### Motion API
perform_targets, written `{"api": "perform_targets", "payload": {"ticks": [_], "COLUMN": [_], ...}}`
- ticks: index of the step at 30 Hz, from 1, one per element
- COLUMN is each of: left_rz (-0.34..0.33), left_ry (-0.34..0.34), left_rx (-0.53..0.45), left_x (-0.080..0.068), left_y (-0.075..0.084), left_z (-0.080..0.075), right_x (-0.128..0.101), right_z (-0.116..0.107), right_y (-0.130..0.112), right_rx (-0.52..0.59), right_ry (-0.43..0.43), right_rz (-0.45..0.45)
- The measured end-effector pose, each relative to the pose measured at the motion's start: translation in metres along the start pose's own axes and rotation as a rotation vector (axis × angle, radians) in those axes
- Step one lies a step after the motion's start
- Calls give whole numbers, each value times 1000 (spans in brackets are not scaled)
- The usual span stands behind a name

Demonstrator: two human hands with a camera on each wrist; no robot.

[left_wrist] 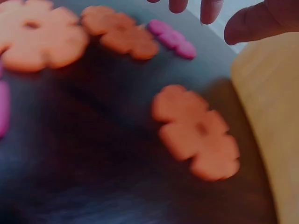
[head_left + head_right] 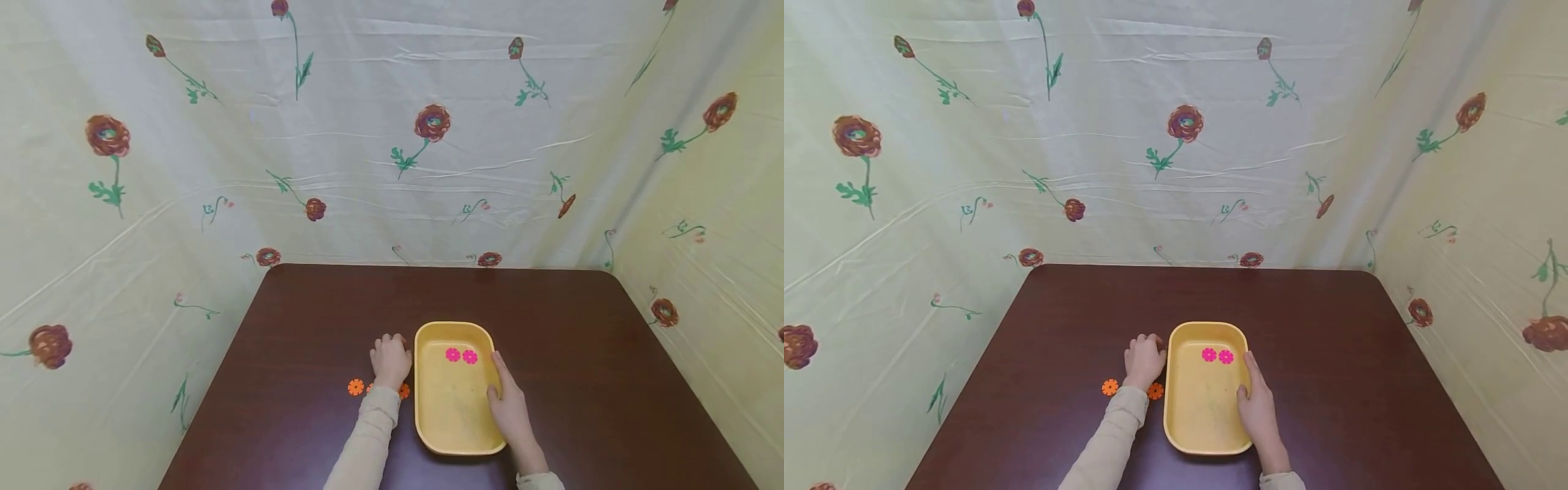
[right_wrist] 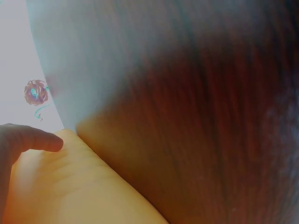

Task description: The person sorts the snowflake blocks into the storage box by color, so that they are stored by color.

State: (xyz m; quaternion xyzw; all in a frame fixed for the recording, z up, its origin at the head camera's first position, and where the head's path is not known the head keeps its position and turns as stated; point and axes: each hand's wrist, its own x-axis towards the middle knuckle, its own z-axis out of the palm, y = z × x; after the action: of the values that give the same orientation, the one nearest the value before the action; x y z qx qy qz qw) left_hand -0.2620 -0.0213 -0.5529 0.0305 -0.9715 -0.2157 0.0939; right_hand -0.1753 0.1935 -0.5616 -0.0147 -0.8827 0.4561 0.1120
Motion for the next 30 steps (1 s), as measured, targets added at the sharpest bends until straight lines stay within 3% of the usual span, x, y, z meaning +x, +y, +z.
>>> {"api": "perform_targets", "payload": {"ticks": [10, 18, 30], "left_rz": [0, -16, -54], "left_ry": [45, 43, 16], "left_rx": [42, 115, 73], "left_x": [-10, -11, -7], "left_y": [-13, -19, -20], "left_z": [7, 5, -2], "right_x": [0, 0, 0], "right_z": [0, 0, 0], "right_y": [1, 1, 0], "right_rx": [-8, -6, -9], "right_ry": [10, 0, 6], "right_rz": [2, 8, 1]}}
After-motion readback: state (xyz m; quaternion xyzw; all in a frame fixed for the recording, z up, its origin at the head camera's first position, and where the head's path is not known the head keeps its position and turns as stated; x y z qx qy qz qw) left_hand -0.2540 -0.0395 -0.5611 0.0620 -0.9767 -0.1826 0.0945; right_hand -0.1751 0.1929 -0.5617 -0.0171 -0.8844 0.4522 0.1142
